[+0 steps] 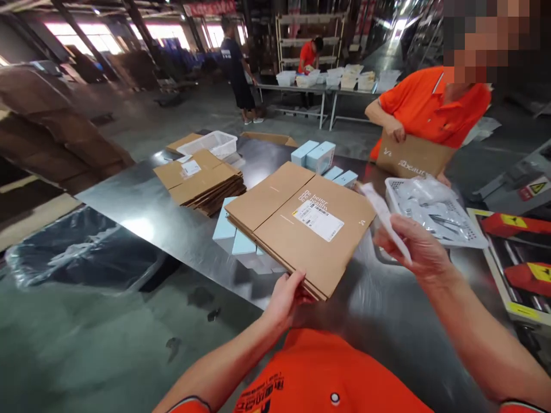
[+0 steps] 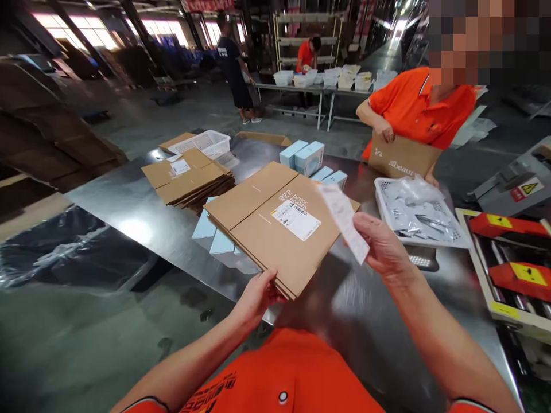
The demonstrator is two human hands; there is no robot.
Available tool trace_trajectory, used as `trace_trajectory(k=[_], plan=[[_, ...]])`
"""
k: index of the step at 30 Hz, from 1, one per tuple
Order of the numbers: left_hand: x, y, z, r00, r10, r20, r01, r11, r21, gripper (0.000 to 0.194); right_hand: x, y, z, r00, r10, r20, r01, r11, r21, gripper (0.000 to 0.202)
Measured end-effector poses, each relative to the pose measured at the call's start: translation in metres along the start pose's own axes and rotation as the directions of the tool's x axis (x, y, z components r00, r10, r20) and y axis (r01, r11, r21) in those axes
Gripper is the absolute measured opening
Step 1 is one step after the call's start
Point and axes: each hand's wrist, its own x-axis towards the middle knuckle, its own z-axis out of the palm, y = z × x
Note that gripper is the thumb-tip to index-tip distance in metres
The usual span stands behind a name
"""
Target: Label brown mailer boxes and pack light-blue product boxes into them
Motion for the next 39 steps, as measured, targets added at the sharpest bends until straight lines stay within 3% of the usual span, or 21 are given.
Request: trace_trajectory(k=[2, 3, 5, 7, 9, 13, 18, 22, 26, 27, 33, 39], plan=[[-0.004, -0.001, -0.003, 0.998, -0.043, 0.047, 0.041, 0.998, 0.048, 0.054, 0.015, -0.011, 0.003, 0.975, -0.196, -0.106, 0.207, 0.973, 0.101, 0.043], [-0.007, 0.000, -0.006, 0.986, -0.120, 0.113, 0.109, 0.988, 0.106, 0.058, 0.023, -0.015, 0.004, 0.953, -0.267, -0.142, 0.283, 0.954, 0.103, 0.040], [-0.015, 0.007, -0.013, 0.909, -0.315, 0.272, 0.228, 0.924, 0.306, 0.067, 0.038, -0.015, 0.006, 0.898, -0.366, -0.243, 0.392, 0.918, 0.065, 0.036], [-0.025, 0.020, -0.015, 0.833, -0.407, 0.375, 0.191, 0.848, 0.494, 0.070, 0.052, -0.009, 0.009, 0.879, -0.369, -0.301, 0.404, 0.913, 0.059, 0.035], [-0.032, 0.038, -0.010, 0.850, -0.317, 0.420, 0.044, 0.838, 0.544, 0.062, 0.063, -0.001, 0.013, 0.880, -0.343, -0.330, 0.390, 0.917, 0.086, 0.036], [-0.024, 0.075, 0.021, 0.923, 0.021, 0.385, -0.194, 0.887, 0.419, 0.044, 0.074, 0.009, 0.023, 0.886, -0.302, -0.353, 0.364, 0.923, 0.125, 0.040], [0.010, 0.101, 0.069, 0.904, 0.258, 0.341, -0.352, 0.903, 0.248, 0.038, 0.071, 0.007, 0.028, 0.909, -0.272, -0.315, 0.333, 0.930, 0.158, 0.044], [0.030, 0.108, 0.103, 0.897, 0.285, 0.336, -0.372, 0.899, 0.230, 0.041, 0.062, 0.006, 0.027, 0.927, -0.267, -0.262, 0.311, 0.940, 0.141, 0.043], [0.040, 0.109, 0.125, 0.875, 0.332, 0.354, -0.420, 0.883, 0.209, 0.010, 0.055, 0.008, 0.026, 0.937, -0.246, -0.247, 0.290, 0.943, 0.162, 0.045], [0.041, 0.109, 0.128, 0.874, 0.344, 0.343, -0.427, 0.881, 0.206, 0.005, 0.054, 0.008, 0.026, 0.937, -0.252, -0.241, 0.294, 0.942, 0.161, 0.044], [0.033, 0.102, 0.132, 0.890, 0.361, 0.280, -0.423, 0.882, 0.208, 0.022, 0.051, 0.010, 0.024, 0.941, -0.260, -0.217, 0.303, 0.933, 0.195, 0.037], [0.015, 0.086, 0.139, 0.920, 0.327, 0.217, -0.372, 0.901, 0.221, 0.021, 0.048, 0.017, 0.011, 0.945, -0.266, -0.192, 0.303, 0.932, 0.199, 0.034]])
